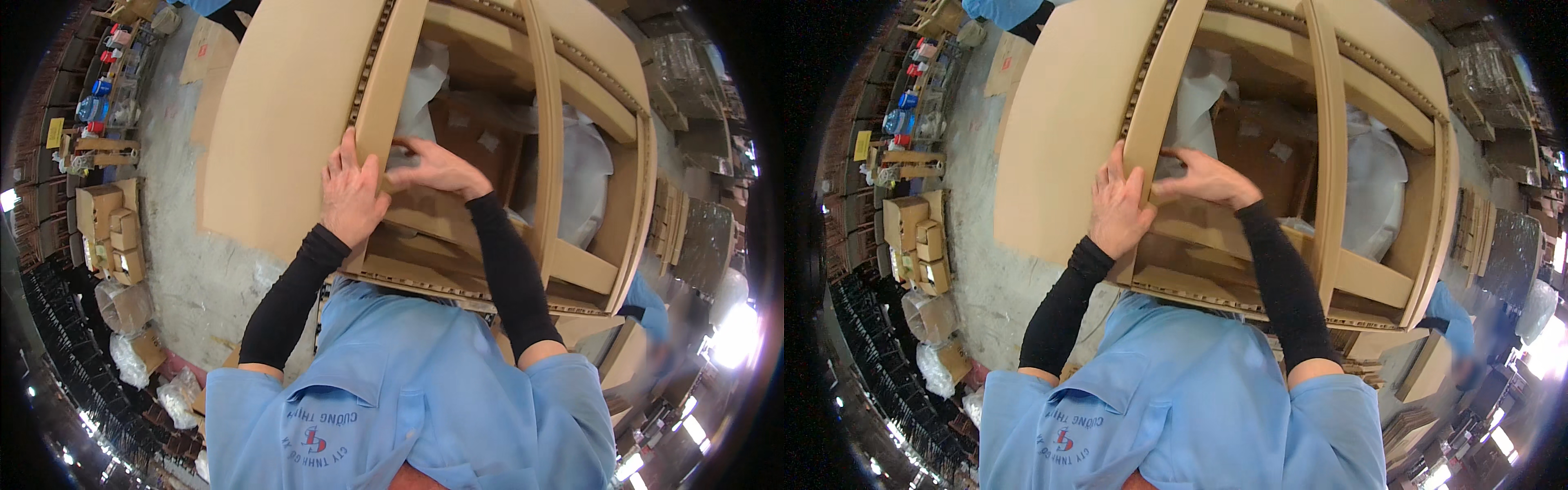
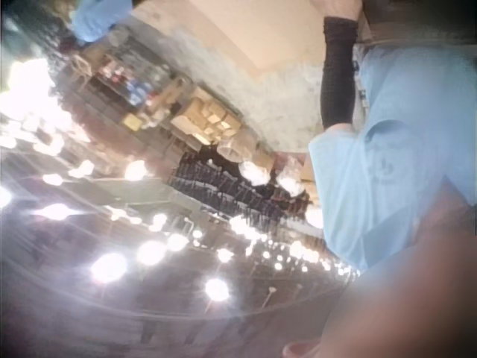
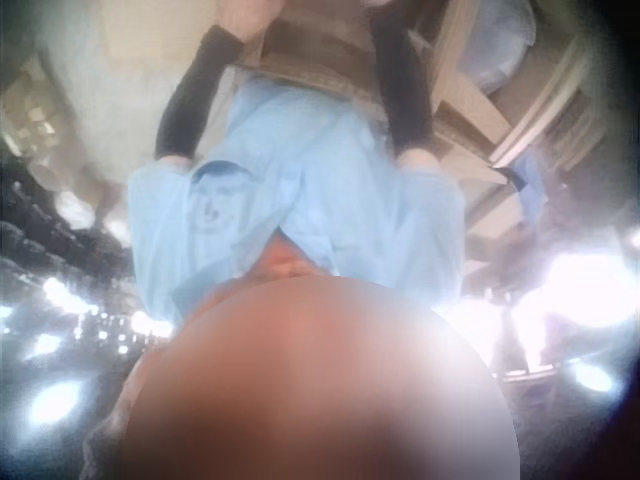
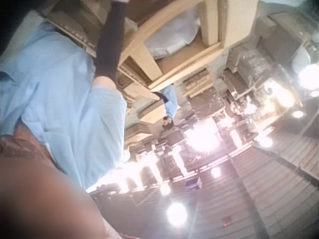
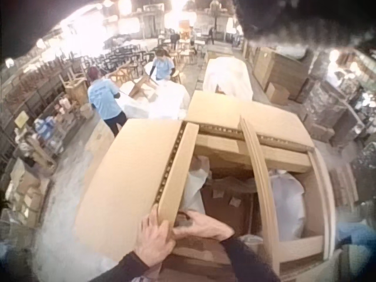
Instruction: The person places a wrapped chair into a large cardboard box, adds protective foam and cardboard dividers, then closes and tapes the box shut. The person uses a handheld tape dispenser to seal the box flaps.
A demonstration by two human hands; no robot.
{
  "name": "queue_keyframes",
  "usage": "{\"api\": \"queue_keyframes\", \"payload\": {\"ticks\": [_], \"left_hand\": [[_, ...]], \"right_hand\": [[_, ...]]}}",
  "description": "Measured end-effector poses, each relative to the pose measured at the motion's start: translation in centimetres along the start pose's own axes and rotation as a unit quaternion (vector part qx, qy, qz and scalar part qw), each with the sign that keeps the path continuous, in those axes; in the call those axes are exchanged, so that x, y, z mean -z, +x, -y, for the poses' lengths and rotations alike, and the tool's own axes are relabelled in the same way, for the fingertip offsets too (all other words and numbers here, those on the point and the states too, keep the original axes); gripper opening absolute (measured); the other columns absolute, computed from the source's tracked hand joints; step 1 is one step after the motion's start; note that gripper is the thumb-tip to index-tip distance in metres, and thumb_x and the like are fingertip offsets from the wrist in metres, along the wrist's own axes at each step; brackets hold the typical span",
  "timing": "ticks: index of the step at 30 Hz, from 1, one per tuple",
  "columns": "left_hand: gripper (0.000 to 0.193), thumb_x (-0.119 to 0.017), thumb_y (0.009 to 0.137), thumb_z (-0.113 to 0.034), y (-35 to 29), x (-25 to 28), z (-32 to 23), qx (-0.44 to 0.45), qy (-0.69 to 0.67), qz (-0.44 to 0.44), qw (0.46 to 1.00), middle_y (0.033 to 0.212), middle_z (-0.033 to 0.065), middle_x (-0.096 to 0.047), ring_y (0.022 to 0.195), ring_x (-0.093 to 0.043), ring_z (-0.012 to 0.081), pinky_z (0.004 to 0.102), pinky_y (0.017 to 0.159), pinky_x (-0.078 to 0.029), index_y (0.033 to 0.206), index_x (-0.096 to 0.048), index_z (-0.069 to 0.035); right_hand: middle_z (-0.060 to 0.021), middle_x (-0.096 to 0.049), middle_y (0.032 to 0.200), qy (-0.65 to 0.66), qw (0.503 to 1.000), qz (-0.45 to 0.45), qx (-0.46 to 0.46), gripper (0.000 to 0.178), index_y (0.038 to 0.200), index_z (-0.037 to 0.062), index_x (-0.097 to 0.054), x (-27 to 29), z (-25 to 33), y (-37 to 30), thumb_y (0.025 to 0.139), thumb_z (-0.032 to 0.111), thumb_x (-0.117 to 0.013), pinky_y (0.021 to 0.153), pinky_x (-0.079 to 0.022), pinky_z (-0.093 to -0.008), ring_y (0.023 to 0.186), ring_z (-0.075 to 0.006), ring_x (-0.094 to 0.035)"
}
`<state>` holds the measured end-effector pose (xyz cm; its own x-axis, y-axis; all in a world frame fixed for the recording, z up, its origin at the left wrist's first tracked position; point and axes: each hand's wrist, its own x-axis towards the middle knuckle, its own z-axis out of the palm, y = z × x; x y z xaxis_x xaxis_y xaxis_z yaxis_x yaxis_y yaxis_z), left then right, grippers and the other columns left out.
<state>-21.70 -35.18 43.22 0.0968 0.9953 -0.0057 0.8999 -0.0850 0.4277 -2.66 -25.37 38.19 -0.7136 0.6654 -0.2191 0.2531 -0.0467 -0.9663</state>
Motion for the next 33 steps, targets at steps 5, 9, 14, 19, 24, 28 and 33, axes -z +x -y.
{"api": "queue_keyframes", "payload": {"ticks": [5,9,14,19,24,28,33], "left_hand": [[0.043,-0.068,0.074,-0.010,0.9,0.9,1.4,-0.011,-0.087,0.023,0.996,0.153,0.0321,-0.034,0.130,-0.040,0.0523,0.0551,0.111,-0.036,0.112,-0.054,0.005],[0.041,-0.063,0.075,-0.007,1.3,1.6,3.5,-0.009,-0.209,0.042,0.977,0.148,0.0282,-0.041,0.130,-0.043,0.0463,0.0485,0.112,-0.038,0.112,-0.053,0.007],[0.041,-0.057,0.077,-0.003,1.6,2.5,3.8,0.031,-0.274,0.098,0.956,0.141,0.0226,-0.048,0.127,-0.046,0.0403,0.0407,0.111,-0.037,0.115,-0.054,0.008],[0.034,-0.056,0.076,-0.004,1.6,3.1,3.3,0.014,-0.297,0.077,0.952,0.141,0.0247,-0.048,0.126,-0.047,0.0416,0.0423,0.108,-0.039,0.108,-0.053,0.007],[0.033,-0.061,0.075,-0.007,1.6,2.2,3.1,-0.001,-0.107,0.070,0.992,0.146,0.0261,-0.045,0.130,-0.045,0.0444,0.0484,0.110,-0.037,0.105,-0.054,0.005],[0.037,-0.067,0.075,-0.013,1.1,0.4,1.0,0.006,0.041,0.041,0.998,0.150,0.0279,-0.040,0.132,-0.044,0.0465,0.0545,0.110,-0.036,0.107,-0.057,0.002],[0.043,-0.072,0.074,-0.016,1.1,-1.1,-0.6,0.001,0.094,0.034,0.995,0.157,0.0296,-0.029,0.135,-0.039,0.0488,0.0564,0.111,-0.036,0.112,-0.059,0.000]], "right_hand": [[-0.0184,-0.065,0.133,-0.017,0.969,0.208,-0.134,0.109,0.153,0.0003,-0.045,0.6,-1.0,-1.2,0.063,0.036,-0.095,0.099,-0.053,-0.0360,0.117,-0.0292,-0.066],[-0.0192,-0.072,0.122,0.004,0.967,0.195,-0.162,0.110,0.151,-0.0004,-0.048,1.5,-0.8,-1.7,0.059,0.034,-0.097,0.086,-0.058,-0.0357,0.100,-0.0249,-0.073],[-0.0181,-0.074,0.117,0.005,0.967,0.208,-0.145,0.107,0.150,-0.0008,-0.050,1.7,-1.4,-1.6,0.060,0.033,-0.096,0.085,-0.059,-0.0342,0.097,-0.0247,-0.074],[-0.0173,-0.076,0.112,0.014,0.968,0.214,-0.131,0.105,0.150,-0.0041,-0.048,1.8,-1.5,-1.8,0.063,0.030,-0.096,0.082,-0.059,-0.0325,0.092,-0.0226,-0.075],[-0.0172,-0.077,0.105,0.047,0.964,0.221,-0.141,0.104,0.150,-0.0047,-0.047,1.6,-2.0,-1.9,0.064,0.028,-0.096,0.080,-0.060,-0.0324,0.089,-0.0214,-0.075],[-0.0172,-0.077,0.106,0.043,0.966,0.210,-0.144,0.102,0.149,-0.0046,-0.049,1.4,-2.5,-2.0,0.064,0.028,-0.096,0.077,-0.060,-0.0324,0.087,-0.0210,-0.075],[-0.0199,-0.075,0.111,-0.029,0.968,0.215,-0.127,0.104,0.147,-0.0009,-0.053,2.1,-1.0,-1.6,0.061,0.039,-0.096,0.081,-0.060,-0.0354,0.091,-0.0263,-0.075]]}}
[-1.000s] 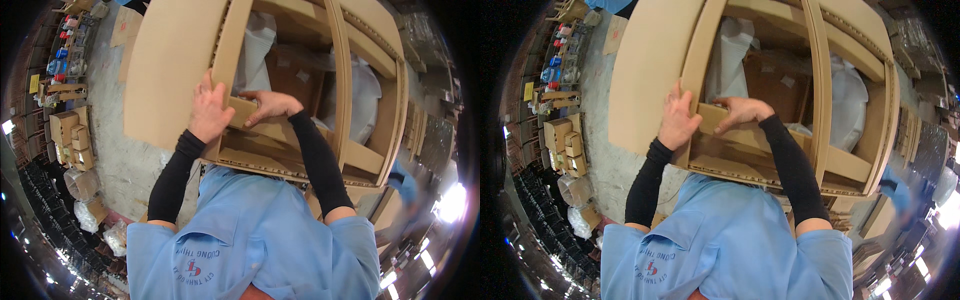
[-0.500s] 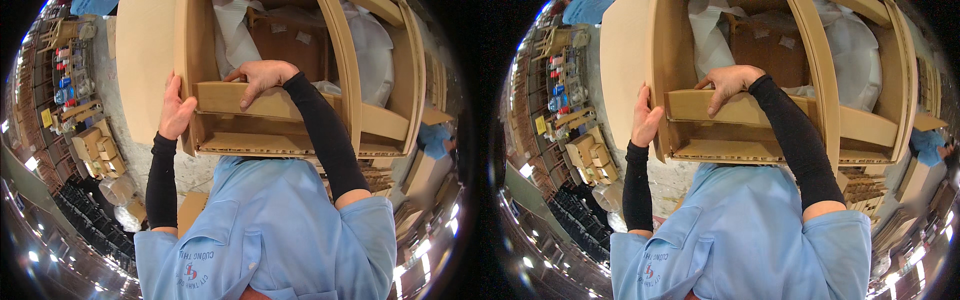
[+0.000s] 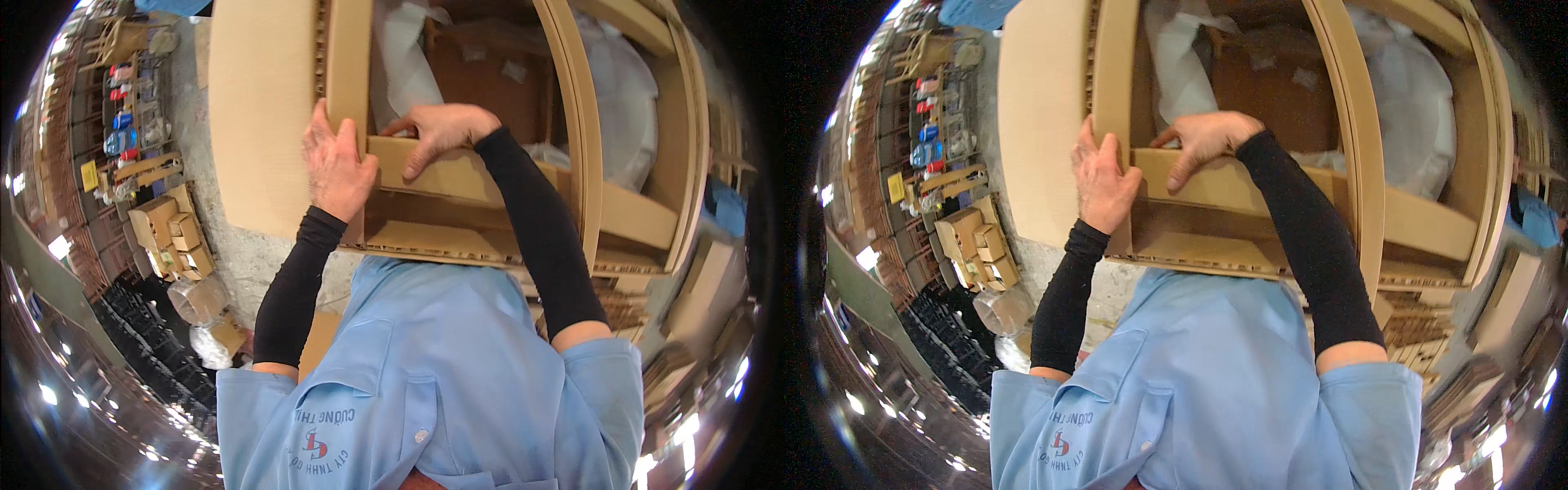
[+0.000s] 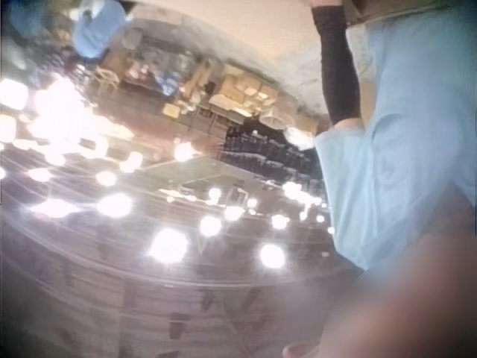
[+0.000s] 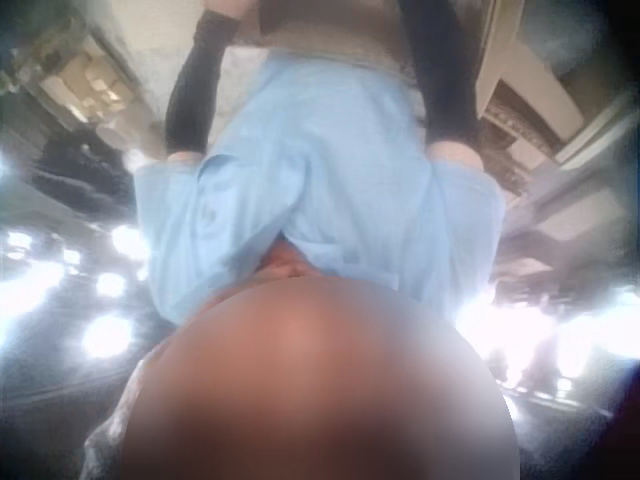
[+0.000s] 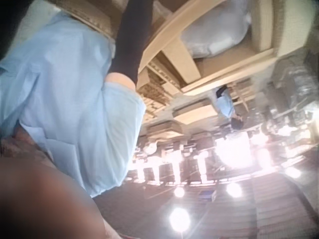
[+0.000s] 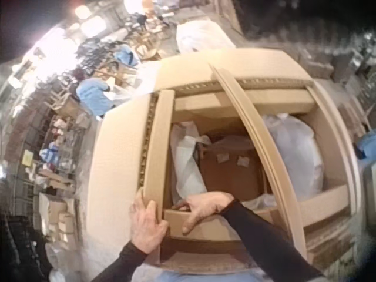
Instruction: The person places a wrapped chair into a large cardboard box, adds protective foam and cardboard dividers, then closes and tapes the box shut. The person uses a handheld tape dispenser to seal the box flaps.
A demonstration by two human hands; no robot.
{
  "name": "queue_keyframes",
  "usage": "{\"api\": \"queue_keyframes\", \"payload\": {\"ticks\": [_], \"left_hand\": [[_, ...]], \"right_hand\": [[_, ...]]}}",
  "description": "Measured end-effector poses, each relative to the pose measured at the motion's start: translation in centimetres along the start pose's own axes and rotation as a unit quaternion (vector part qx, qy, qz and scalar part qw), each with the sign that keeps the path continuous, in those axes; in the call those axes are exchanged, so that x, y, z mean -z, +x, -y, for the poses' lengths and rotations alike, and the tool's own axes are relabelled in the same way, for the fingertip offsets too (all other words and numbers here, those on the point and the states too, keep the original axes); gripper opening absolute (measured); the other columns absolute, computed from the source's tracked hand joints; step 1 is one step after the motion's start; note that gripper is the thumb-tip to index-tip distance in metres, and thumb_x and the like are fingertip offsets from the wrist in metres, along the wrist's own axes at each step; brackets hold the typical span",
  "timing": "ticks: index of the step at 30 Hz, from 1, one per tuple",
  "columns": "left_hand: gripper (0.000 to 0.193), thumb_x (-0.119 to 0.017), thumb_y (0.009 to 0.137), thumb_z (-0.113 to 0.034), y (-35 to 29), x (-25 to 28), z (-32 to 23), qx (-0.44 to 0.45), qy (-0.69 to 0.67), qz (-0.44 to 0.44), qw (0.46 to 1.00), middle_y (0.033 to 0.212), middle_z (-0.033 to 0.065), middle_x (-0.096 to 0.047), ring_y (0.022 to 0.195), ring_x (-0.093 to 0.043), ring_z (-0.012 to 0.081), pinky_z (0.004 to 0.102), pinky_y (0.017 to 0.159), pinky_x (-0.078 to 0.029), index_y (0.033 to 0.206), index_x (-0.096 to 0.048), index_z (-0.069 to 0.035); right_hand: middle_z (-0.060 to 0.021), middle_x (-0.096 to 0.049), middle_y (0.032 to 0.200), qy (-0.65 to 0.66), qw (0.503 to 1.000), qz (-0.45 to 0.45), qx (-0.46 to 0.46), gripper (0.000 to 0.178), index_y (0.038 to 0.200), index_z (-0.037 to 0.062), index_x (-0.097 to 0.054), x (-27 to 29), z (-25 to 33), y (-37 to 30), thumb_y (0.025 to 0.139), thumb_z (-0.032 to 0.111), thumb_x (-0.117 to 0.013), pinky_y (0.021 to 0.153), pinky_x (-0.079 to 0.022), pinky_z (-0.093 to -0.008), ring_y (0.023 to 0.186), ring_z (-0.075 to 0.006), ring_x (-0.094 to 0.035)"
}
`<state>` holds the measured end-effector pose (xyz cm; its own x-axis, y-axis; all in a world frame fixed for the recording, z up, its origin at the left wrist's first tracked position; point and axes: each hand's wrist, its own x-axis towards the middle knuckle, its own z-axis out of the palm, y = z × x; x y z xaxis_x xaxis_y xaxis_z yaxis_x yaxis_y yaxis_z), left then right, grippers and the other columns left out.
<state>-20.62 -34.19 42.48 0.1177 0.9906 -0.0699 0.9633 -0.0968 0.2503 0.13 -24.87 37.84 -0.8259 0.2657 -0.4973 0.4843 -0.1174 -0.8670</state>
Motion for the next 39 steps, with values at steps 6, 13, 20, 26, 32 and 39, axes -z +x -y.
{"api": "queue_keyframes", "payload": {"ticks": [6,13,20,26,32,39], "left_hand": [[0.046,-0.070,0.073,-0.017,0.1,0.6,0.8,0.024,-0.079,-0.005,0.997,0.153,0.0273,-0.037,0.132,-0.043,0.0482,0.0546,0.110,-0.037,0.115,-0.058,0.000],[0.045,-0.070,0.075,-0.025,-0.2,0.4,3.8,0.007,-0.178,-0.012,0.984,0.149,0.0263,-0.042,0.129,-0.048,0.0447,0.0539,0.106,-0.040,0.114,-0.060,-0.003],[0.037,-0.065,0.078,-0.005,-0.9,-1.0,-0.8,0.045,-0.121,-0.081,0.988,0.147,0.0307,-0.039,0.129,-0.047,0.0449,0.0528,0.108,-0.042,0.114,-0.059,-0.005],[0.025,-0.069,0.081,-0.010,-2.9,-0.9,-3.6,0.043,-0.250,-0.224,0.941,0.142,0.0313,-0.044,0.127,-0.048,0.0433,0.0531,0.110,-0.039,0.104,-0.061,-0.005],[0.049,-0.066,0.092,-0.012,-15.8,-2.6,-6.5,0.274,-0.815,-0.176,0.479,0.140,0.0118,-0.050,0.131,-0.048,0.0198,0.0383,0.115,-0.036,0.136,-0.051,-0.001],[0.060,-0.068,0.097,-0.048,-7.7,-5.5,-2.9,0.411,-0.860,-0.164,0.256,0.129,0.0114,-0.065,0.117,-0.058,0.0197,0.0391,0.107,-0.041,0.131,-0.063,0.002]], "right_hand": [[-0.0175,-0.075,0.113,0.013,1.000,-0.014,0.015,0.097,0.146,0.0004,-0.055,-0.3,0.1,-0.6,0.064,0.037,-0.093,0.080,-0.056,-0.0308,0.091,-0.0228,-0.073],[-0.0142,-0.070,0.122,0.047,0.998,-0.017,-0.043,0.088,0.149,0.0019,-0.052,-0.6,0.0,-0.7,0.072,0.027,-0.087,0.095,-0.051,-0.0298,0.106,-0.0214,-0.068],[-0.0152,-0.056,0.143,0.399,0.874,-0.241,0.139,0.073,0.158,0.0056,-0.032,1.1,0.6,1.3,0.103,0.046,-0.057,0.110,-0.044,-0.0420,0.127,-0.0280,-0.057],[-0.0205,-0.064,0.128,0.460,0.839,-0.277,0.087,0.056,0.143,-0.0063,-0.047,1.5,4.6,7.7,0.101,0.028,-0.061,0.099,-0.056,-0.0453,0.116,-0.0359,-0.065],[-0.0221,-0.064,0.127,0.434,0.857,-0.262,0.094,0.057,0.143,-0.0080,-0.048,3.4,4.5,5.2,0.098,0.023,-0.062,0.097,-0.059,-0.0451,0.113,-0.0377,-0.066],[-0.0272,-0.054,0.140,0.526,0.816,-0.188,0.147,0.060,0.148,-0.0107,-0.036,5.5,6.4,2.0,0.100,0.017,-0.057,0.105,-0.057,-0.0491,0.122,-0.0365,-0.062]]}}
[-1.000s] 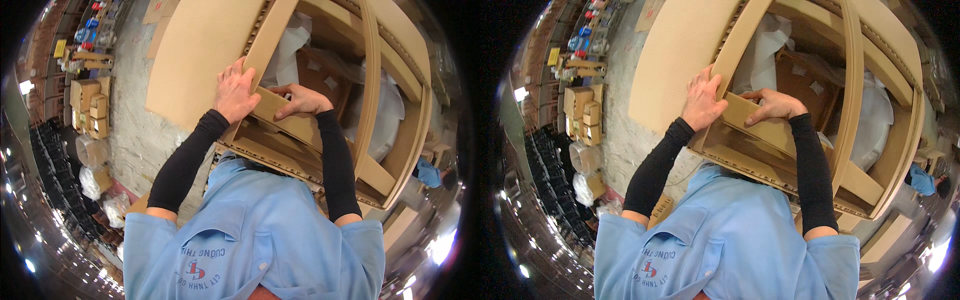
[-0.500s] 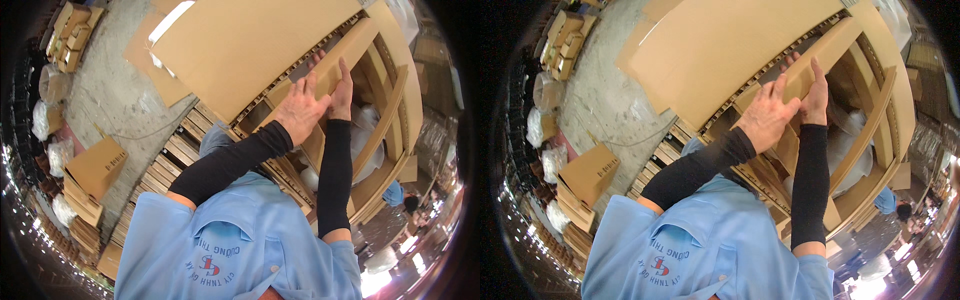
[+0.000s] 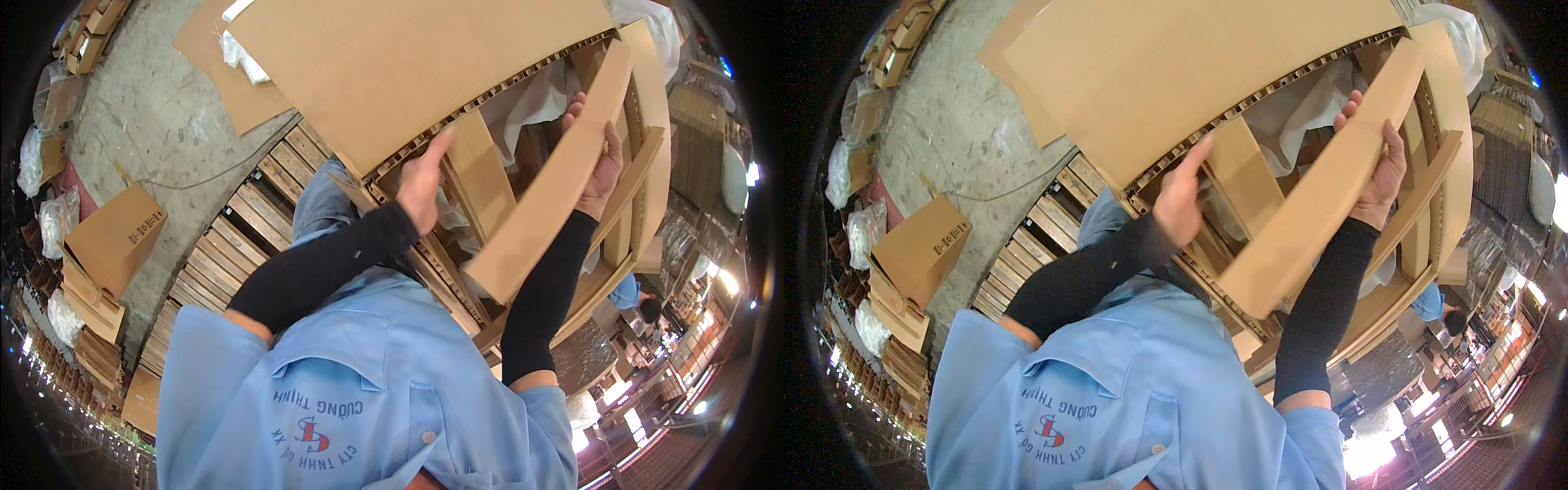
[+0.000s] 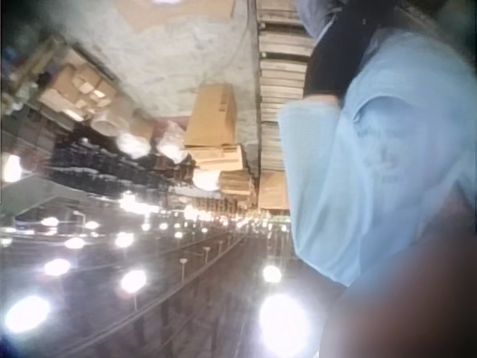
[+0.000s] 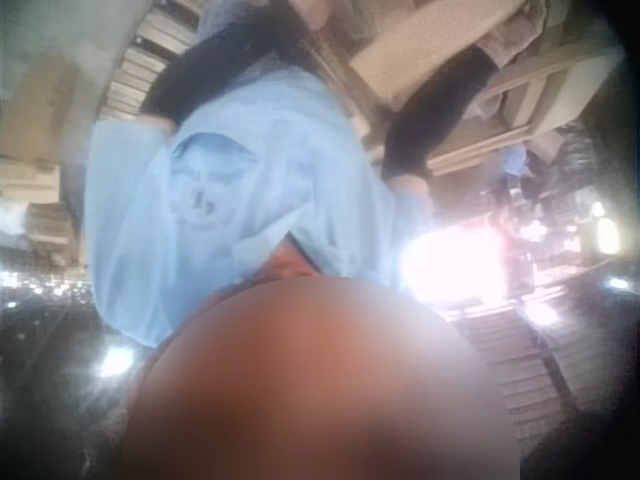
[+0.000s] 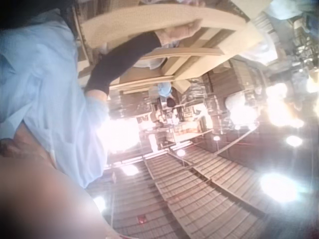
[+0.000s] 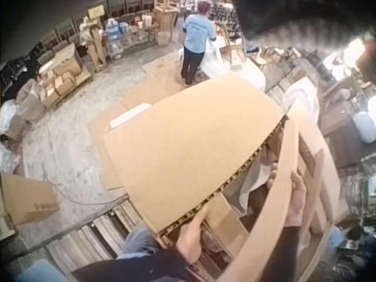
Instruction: The person places a wrapped chair into a large cardboard box, adds protective foam and cardboard dividers, then closes and tapes the box shut. The person uses a handheld tape dispenser to seal the box flaps.
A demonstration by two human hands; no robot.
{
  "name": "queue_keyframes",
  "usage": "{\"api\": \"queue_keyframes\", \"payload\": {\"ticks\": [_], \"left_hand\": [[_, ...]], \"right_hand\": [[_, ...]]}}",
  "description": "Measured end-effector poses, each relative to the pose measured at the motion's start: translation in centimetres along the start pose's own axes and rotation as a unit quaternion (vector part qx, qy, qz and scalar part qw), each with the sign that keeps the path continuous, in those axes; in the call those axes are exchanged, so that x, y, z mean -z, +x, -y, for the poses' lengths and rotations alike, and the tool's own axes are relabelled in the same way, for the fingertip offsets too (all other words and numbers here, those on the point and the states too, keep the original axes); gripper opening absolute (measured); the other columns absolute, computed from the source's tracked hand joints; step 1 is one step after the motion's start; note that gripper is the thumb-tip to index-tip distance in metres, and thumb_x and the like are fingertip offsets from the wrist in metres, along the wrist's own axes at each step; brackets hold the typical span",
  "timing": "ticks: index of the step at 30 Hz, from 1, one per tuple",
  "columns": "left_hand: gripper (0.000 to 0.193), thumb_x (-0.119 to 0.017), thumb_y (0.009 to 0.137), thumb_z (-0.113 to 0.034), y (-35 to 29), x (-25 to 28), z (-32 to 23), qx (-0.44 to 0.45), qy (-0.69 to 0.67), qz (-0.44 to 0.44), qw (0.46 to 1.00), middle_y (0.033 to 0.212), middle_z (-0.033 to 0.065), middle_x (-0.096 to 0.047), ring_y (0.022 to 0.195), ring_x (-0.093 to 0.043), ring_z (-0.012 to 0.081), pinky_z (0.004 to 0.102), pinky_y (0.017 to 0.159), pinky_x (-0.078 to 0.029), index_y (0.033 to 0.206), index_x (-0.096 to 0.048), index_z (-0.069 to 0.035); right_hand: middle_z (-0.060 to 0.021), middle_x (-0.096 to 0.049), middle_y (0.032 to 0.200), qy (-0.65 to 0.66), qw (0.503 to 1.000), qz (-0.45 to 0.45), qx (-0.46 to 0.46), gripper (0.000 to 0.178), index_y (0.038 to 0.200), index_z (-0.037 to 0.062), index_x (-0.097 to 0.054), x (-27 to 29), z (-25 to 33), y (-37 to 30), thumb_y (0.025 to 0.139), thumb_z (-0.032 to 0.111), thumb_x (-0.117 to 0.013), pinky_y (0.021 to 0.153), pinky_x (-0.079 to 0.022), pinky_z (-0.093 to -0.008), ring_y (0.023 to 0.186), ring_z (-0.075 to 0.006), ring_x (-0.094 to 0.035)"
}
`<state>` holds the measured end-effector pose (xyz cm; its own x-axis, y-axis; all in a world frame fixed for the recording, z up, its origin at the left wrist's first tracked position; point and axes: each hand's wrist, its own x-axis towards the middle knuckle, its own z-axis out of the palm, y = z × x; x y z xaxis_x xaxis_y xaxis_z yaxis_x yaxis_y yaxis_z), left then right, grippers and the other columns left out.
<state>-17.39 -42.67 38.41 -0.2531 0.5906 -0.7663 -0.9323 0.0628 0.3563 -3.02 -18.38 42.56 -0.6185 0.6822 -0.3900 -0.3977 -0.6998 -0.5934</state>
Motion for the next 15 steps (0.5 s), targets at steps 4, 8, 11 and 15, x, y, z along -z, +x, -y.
{"api": "queue_keyframes", "payload": {"ticks": [4,8,11,15], "left_hand": [[0.066,-0.082,0.088,-0.046,1.7,-2.0,1.7,-0.007,0.089,-0.063,0.994,0.118,0.0121,-0.070,0.106,-0.063,0.0171,0.0344,0.097,-0.048,0.122,-0.067,0.008],[0.059,-0.087,0.081,-0.047,2.0,-1.2,3.3,-0.066,0.109,-0.045,0.991,0.102,0.0122,-0.073,0.089,-0.065,0.0165,0.0352,0.083,-0.053,0.101,-0.075,0.007],[0.047,-0.075,0.095,-0.039,2.0,0.1,4.5,-0.086,0.192,-0.002,0.978,0.114,0.0124,-0.071,0.098,-0.065,0.0170,0.0349,0.085,-0.054,0.114,-0.070,0.003],[0.045,-0.068,0.101,-0.036,1.6,0.9,7.1,-0.185,0.234,0.032,0.954,0.126,0.0115,-0.069,0.111,-0.064,0.0184,0.0350,0.094,-0.052,0.130,-0.064,-0.002]], "right_hand": [[-0.0279,-0.056,0.138,-0.024,0.999,-0.020,-0.015,0.061,0.148,-0.0109,-0.035,-0.4,1.1,-0.4,0.100,0.019,-0.058,0.105,-0.056,-0.0499,0.122,-0.0385,-0.062],[-0.0259,-0.061,0.129,-0.002,0.997,-0.010,-0.078,0.053,0.140,-0.0115,-0.045,-0.9,0.1,1.1,0.099,0.018,-0.060,0.105,-0.055,-0.0484,0.121,-0.0420,-0.062],[-0.0252,-0.065,0.122,-0.029,0.997,-0.058,-0.032,0.047,0.131,-0.0128,-0.052,-3.0,-3.1,3.7,0.098,0.018,-0.063,0.106,-0.053,-0.0489,0.116,-0.0429,-0.065],[-0.0243,-0.067,0.113,-0.101,0.991,-0.090,0.020,0.040,0.125,-0.0131,-0.056,-3.5,-5.3,6.3,0.096,0.014,-0.065,0.096,-0.059,-0.0489,0.108,-0.0411,-0.068]]}}
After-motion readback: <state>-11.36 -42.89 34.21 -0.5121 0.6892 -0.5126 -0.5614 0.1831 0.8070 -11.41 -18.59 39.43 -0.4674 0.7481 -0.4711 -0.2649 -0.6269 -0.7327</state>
